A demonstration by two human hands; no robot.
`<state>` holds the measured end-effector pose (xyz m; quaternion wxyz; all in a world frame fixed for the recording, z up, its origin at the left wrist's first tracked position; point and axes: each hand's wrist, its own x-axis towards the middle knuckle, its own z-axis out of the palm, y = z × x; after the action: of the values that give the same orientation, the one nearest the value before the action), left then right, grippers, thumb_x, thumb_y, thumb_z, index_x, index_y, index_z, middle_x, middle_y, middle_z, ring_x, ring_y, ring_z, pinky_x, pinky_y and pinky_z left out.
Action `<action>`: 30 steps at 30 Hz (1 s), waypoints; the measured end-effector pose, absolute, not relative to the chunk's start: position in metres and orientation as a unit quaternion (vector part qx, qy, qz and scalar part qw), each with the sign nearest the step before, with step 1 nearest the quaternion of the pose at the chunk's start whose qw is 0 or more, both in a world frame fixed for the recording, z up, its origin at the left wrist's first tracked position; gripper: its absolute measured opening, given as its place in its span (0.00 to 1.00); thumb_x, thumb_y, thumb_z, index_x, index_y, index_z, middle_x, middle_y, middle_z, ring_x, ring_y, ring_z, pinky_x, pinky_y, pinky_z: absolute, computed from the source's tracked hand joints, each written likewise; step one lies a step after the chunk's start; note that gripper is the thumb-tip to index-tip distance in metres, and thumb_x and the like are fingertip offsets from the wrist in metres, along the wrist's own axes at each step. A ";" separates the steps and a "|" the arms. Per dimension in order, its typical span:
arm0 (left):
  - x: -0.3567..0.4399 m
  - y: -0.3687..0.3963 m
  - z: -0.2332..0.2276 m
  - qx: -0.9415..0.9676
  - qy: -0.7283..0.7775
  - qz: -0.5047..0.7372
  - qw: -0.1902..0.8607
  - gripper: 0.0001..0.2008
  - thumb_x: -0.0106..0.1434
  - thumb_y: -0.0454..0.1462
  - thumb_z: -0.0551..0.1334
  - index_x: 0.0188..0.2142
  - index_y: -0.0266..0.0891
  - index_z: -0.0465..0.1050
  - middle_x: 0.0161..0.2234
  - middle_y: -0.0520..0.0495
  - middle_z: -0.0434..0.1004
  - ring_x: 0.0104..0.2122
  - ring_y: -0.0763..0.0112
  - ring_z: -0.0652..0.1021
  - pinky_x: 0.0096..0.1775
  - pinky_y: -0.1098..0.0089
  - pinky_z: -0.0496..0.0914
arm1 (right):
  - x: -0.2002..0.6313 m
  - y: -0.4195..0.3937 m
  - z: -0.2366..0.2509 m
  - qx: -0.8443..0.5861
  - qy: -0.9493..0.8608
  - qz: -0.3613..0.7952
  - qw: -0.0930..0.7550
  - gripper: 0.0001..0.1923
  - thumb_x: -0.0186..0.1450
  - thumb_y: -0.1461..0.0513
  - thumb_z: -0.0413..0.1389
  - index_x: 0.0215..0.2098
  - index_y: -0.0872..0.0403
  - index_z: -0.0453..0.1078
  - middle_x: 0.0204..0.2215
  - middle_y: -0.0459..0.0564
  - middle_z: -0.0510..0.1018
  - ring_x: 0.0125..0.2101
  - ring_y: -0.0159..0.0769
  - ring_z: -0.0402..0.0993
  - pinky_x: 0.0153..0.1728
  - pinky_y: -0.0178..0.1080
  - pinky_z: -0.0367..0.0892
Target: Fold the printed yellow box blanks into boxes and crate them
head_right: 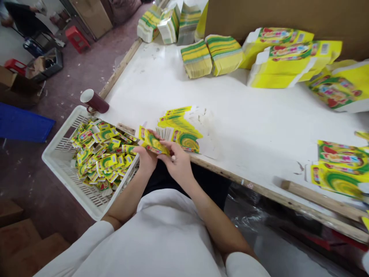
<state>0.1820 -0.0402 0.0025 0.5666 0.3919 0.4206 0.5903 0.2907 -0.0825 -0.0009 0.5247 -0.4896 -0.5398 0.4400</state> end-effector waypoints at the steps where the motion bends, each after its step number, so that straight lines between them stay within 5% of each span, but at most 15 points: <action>1: 0.179 -0.042 -0.001 0.391 0.413 0.595 0.568 0.42 0.47 0.74 0.60 0.44 0.44 0.68 0.38 0.48 0.73 0.38 0.69 0.77 0.44 0.67 0.75 | 0.295 -0.080 0.000 -0.495 -0.531 0.433 0.535 0.15 0.64 0.56 0.63 0.48 0.50 0.75 0.43 0.51 0.82 0.40 0.42 0.78 0.42 0.46 0.73; 4: 0.164 -0.044 -0.005 0.381 0.444 0.608 0.537 0.27 0.54 0.60 0.70 0.38 0.41 0.74 0.37 0.48 0.79 0.38 0.68 0.79 0.45 0.67 0.75 | 0.311 -0.075 0.005 -0.501 -0.552 0.383 0.545 0.05 0.65 0.58 0.62 0.39 0.48 0.78 0.35 0.47 0.83 0.35 0.40 0.79 0.37 0.44 0.74; 6: 0.147 -0.042 0.002 0.441 0.467 0.582 0.499 0.21 0.60 0.55 0.68 0.38 0.39 0.76 0.37 0.47 0.81 0.40 0.66 0.81 0.48 0.66 0.74 | 0.323 -0.074 0.009 -0.515 -0.589 0.307 0.542 0.05 0.67 0.58 0.61 0.37 0.46 0.80 0.31 0.46 0.83 0.33 0.40 0.78 0.36 0.44 0.73; 9: 0.122 -0.036 0.025 0.606 0.431 0.518 0.424 0.34 0.63 0.61 0.61 0.57 0.40 0.72 0.57 0.37 0.75 0.58 0.55 0.76 0.61 0.58 0.67 | 0.336 -0.073 0.015 -0.545 -0.663 0.146 0.492 0.11 0.70 0.61 0.56 0.42 0.43 0.82 0.37 0.46 0.84 0.39 0.43 0.78 0.42 0.49 0.72; 11: 0.114 -0.034 0.042 0.719 0.417 0.430 0.351 0.49 0.54 0.64 0.67 0.67 0.40 0.61 0.66 0.33 0.63 0.67 0.47 0.65 0.66 0.52 0.60 | 0.339 -0.074 0.019 -0.519 -0.720 0.061 0.457 0.15 0.71 0.64 0.55 0.44 0.39 0.81 0.39 0.43 0.84 0.43 0.43 0.77 0.51 0.53 0.69; 14: 0.121 -0.037 0.053 0.810 0.426 0.248 0.316 0.51 0.50 0.52 0.75 0.67 0.38 0.57 0.63 0.32 0.67 0.62 0.45 0.71 0.61 0.51 0.66 | 0.333 -0.077 0.022 -0.445 -0.767 0.025 0.462 0.17 0.70 0.65 0.57 0.50 0.35 0.77 0.49 0.41 0.82 0.54 0.43 0.74 0.65 0.57 0.56; 17: 0.137 -0.045 0.045 0.798 0.464 0.211 0.321 0.38 0.57 0.41 0.70 0.63 0.37 0.58 0.54 0.36 0.75 0.53 0.51 0.78 0.52 0.57 0.74 | 0.325 -0.077 0.022 -0.488 -0.682 0.108 0.534 0.31 0.67 0.56 0.62 0.67 0.41 0.63 0.68 0.52 0.64 0.68 0.53 0.58 0.69 0.63 0.50; 19: 0.146 -0.050 0.035 0.806 0.451 0.239 0.300 0.37 0.58 0.39 0.68 0.63 0.38 0.56 0.55 0.36 0.74 0.54 0.52 0.78 0.52 0.58 0.74 | 0.321 -0.075 0.018 -0.512 -0.587 0.262 0.569 0.39 0.66 0.50 0.62 0.71 0.47 0.56 0.70 0.57 0.58 0.70 0.54 0.53 0.68 0.62 0.53; 24: 0.153 -0.058 0.019 0.858 0.349 0.295 0.236 0.39 0.60 0.36 0.66 0.66 0.43 0.47 0.60 0.36 0.68 0.61 0.53 0.73 0.55 0.58 0.73 | 0.317 -0.066 0.002 -0.366 -0.407 0.701 0.457 0.36 0.62 0.43 0.63 0.62 0.48 0.66 0.61 0.56 0.73 0.62 0.49 0.70 0.63 0.55 0.67; 27: 0.150 -0.057 0.018 0.849 0.367 0.316 0.213 0.31 0.59 0.36 0.65 0.58 0.43 0.54 0.51 0.40 0.72 0.50 0.57 0.79 0.44 0.63 0.75 | 0.315 -0.064 -0.007 -0.385 -0.377 0.692 0.480 0.44 0.57 0.39 0.65 0.65 0.48 0.63 0.59 0.57 0.75 0.58 0.50 0.74 0.62 0.56 0.68; 30: 0.146 -0.054 0.018 0.837 0.394 0.288 0.247 0.28 0.58 0.35 0.65 0.54 0.42 0.56 0.44 0.44 0.73 0.41 0.61 0.80 0.38 0.66 0.74 | 0.314 -0.069 -0.007 -0.397 -0.445 0.622 0.507 0.49 0.58 0.38 0.64 0.70 0.48 0.57 0.65 0.58 0.68 0.65 0.52 0.65 0.66 0.57 0.62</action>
<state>0.1463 -0.0537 0.0176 0.2468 0.8373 0.3937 0.2880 0.3139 -0.0688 -0.0070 0.5071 -0.3966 -0.4454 0.6223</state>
